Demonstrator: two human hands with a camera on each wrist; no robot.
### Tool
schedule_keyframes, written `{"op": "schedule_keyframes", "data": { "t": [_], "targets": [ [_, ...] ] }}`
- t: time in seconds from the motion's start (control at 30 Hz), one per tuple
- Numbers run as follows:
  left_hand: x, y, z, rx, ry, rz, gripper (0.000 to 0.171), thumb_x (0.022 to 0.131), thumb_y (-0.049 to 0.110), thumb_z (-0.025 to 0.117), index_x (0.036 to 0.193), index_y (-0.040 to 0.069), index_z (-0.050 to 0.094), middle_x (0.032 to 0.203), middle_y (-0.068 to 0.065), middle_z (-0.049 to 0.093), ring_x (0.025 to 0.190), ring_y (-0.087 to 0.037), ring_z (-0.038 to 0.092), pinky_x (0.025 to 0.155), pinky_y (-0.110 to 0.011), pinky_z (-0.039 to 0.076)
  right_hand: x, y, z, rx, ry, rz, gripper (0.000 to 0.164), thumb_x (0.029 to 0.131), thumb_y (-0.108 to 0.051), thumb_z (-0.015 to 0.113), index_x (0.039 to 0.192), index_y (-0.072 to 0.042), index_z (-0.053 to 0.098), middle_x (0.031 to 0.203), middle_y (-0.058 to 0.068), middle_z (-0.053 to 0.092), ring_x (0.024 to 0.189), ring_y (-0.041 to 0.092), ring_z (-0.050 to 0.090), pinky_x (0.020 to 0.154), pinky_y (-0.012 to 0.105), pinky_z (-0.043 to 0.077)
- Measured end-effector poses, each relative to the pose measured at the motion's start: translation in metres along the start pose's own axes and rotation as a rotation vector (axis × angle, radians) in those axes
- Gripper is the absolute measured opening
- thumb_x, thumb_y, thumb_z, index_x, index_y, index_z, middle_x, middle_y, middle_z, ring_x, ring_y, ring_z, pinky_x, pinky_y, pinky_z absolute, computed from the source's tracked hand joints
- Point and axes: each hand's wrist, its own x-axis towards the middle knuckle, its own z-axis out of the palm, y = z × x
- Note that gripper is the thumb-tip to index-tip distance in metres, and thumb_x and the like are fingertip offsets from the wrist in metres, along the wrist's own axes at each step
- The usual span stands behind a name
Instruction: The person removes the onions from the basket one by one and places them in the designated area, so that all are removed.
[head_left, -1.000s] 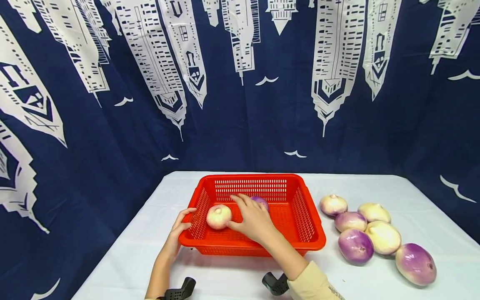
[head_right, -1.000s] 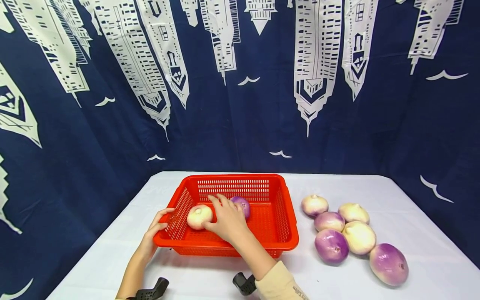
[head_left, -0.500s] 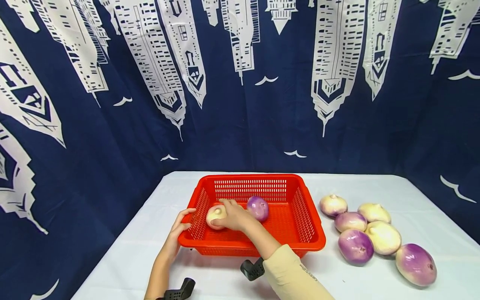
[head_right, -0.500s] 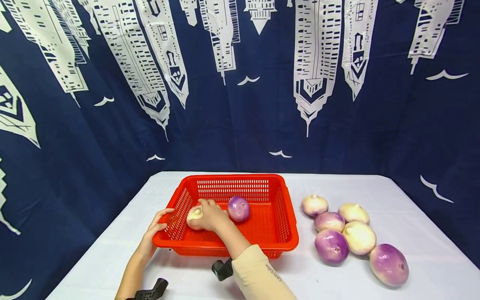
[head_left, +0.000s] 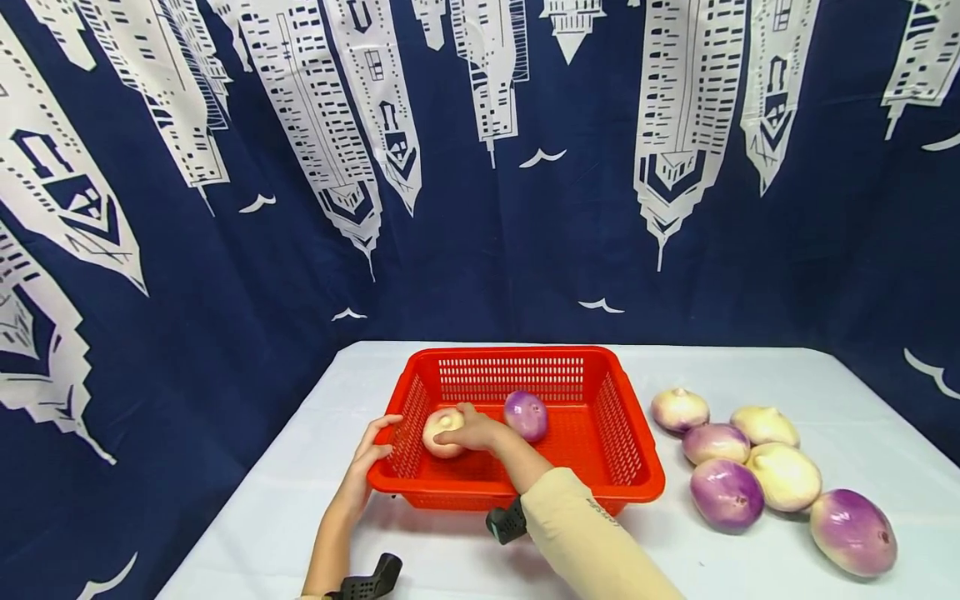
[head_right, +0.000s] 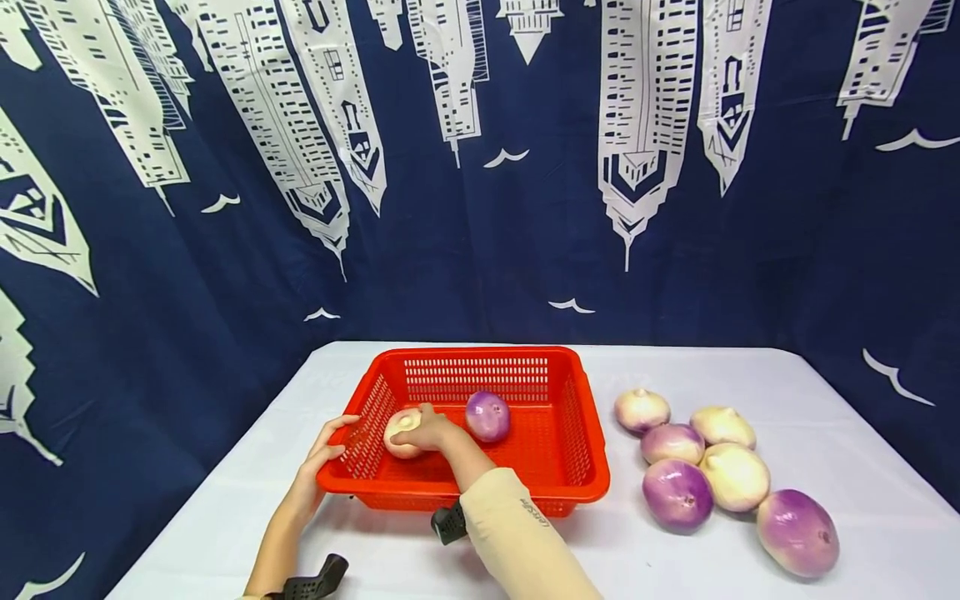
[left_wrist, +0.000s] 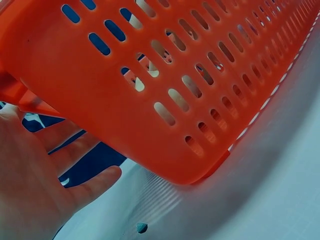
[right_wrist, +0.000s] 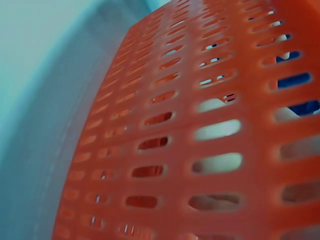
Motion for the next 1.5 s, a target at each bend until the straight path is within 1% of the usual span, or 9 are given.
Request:
{"op": "schedule_keyframes", "data": {
  "t": [0.1, 0.2, 0.43, 0.6, 0.77, 0.93, 1.07, 1.33, 1.5],
  "targets": [
    [0.001, 0.000, 0.000, 0.002, 0.004, -0.002, 0.050, 0.081, 0.009, 0.032, 0.130, 0.005, 0.034, 0.129, -0.013, 0.034, 0.108, -0.021, 0.046, 0.086, -0.027, 0.043, 0.000, 0.001, 0.000, 0.051, -0.041, 0.009, 0.071, 0.078, -0.022, 0.061, 0.136, 0.002, 0.027, 0.134, 0.024, 0.040, 0.124, 0.034, 0.038, 0.103, 0.045, 0.030],
    [0.002, 0.000, 0.000, 0.005, 0.012, -0.003, 0.050, 0.081, 0.009, 0.032, 0.130, 0.004, 0.034, 0.129, -0.013, 0.035, 0.108, -0.020, 0.047, 0.086, -0.026, 0.043, 0.001, 0.002, 0.000, 0.051, -0.073, 0.021, 0.069, 0.079, -0.024, 0.061, 0.138, -0.004, 0.029, 0.137, 0.022, 0.036, 0.126, 0.035, 0.034, 0.101, 0.048, 0.030],
    [0.002, -0.001, 0.000, 0.000, 0.010, 0.002, 0.049, 0.081, 0.008, 0.032, 0.130, 0.005, 0.034, 0.128, -0.012, 0.035, 0.106, -0.018, 0.049, 0.085, -0.026, 0.043, 0.002, 0.003, 0.000, 0.210, -0.143, 0.081, 0.066, 0.082, -0.016, 0.059, 0.139, -0.008, 0.027, 0.134, 0.016, 0.035, 0.103, 0.035, 0.053, 0.087, 0.050, 0.044],
    [0.002, -0.001, 0.000, -0.003, 0.010, -0.003, 0.050, 0.081, 0.008, 0.032, 0.131, 0.004, 0.034, 0.129, -0.013, 0.035, 0.106, -0.019, 0.049, 0.085, -0.027, 0.043, 0.003, 0.004, 0.001, 0.236, -0.107, 0.007, 0.061, 0.080, -0.010, 0.059, 0.135, -0.005, 0.034, 0.130, 0.017, 0.041, 0.104, 0.028, 0.049, 0.086, 0.044, 0.044],
    [0.003, 0.000, 0.001, -0.006, 0.011, -0.004, 0.050, 0.081, 0.008, 0.032, 0.131, 0.003, 0.033, 0.128, -0.013, 0.035, 0.106, -0.018, 0.050, 0.085, -0.027, 0.044, 0.004, 0.003, 0.002, 0.245, -0.072, -0.040, 0.058, 0.079, -0.004, 0.059, 0.132, -0.001, 0.038, 0.124, 0.020, 0.045, 0.097, 0.025, 0.051, 0.084, 0.037, 0.046],
    [0.001, -0.001, 0.002, -0.004, 0.021, 0.002, 0.048, 0.081, 0.008, 0.032, 0.130, 0.003, 0.034, 0.127, -0.012, 0.036, 0.104, -0.018, 0.050, 0.084, -0.028, 0.045, 0.003, 0.002, 0.002, 0.194, -0.037, -0.044, 0.055, 0.078, -0.007, 0.061, 0.130, -0.004, 0.042, 0.119, 0.018, 0.050, 0.090, 0.023, 0.052, 0.075, 0.037, 0.047],
    [-0.001, -0.001, 0.002, -0.002, 0.023, -0.001, 0.047, 0.081, 0.008, 0.033, 0.128, 0.006, 0.036, 0.126, -0.009, 0.036, 0.103, -0.016, 0.051, 0.083, -0.026, 0.045, 0.001, 0.000, 0.002, 0.193, -0.041, -0.012, 0.055, 0.079, -0.012, 0.061, 0.130, -0.008, 0.042, 0.116, 0.015, 0.050, 0.081, 0.022, 0.055, 0.070, 0.039, 0.048],
    [0.000, -0.001, 0.002, 0.001, 0.032, 0.012, 0.046, 0.082, 0.010, 0.033, 0.127, 0.006, 0.037, 0.122, -0.005, 0.038, 0.098, -0.010, 0.053, 0.082, -0.025, 0.045, -0.001, -0.008, -0.003, 0.274, -0.050, 0.000, 0.056, 0.081, -0.018, 0.062, 0.133, -0.011, 0.041, 0.118, 0.015, 0.050, 0.078, 0.025, 0.059, 0.072, 0.042, 0.051],
    [0.000, 0.000, 0.003, -0.003, 0.032, -0.008, 0.047, 0.082, 0.010, 0.033, 0.128, 0.006, 0.037, 0.120, 0.001, 0.040, 0.101, -0.009, 0.051, 0.083, -0.025, 0.045, -0.006, -0.014, -0.007, 0.366, -0.076, 0.000, 0.059, 0.082, -0.020, 0.061, 0.135, -0.011, 0.037, 0.119, 0.018, 0.051, 0.087, 0.035, 0.064, 0.074, 0.043, 0.053]
  ]
}}
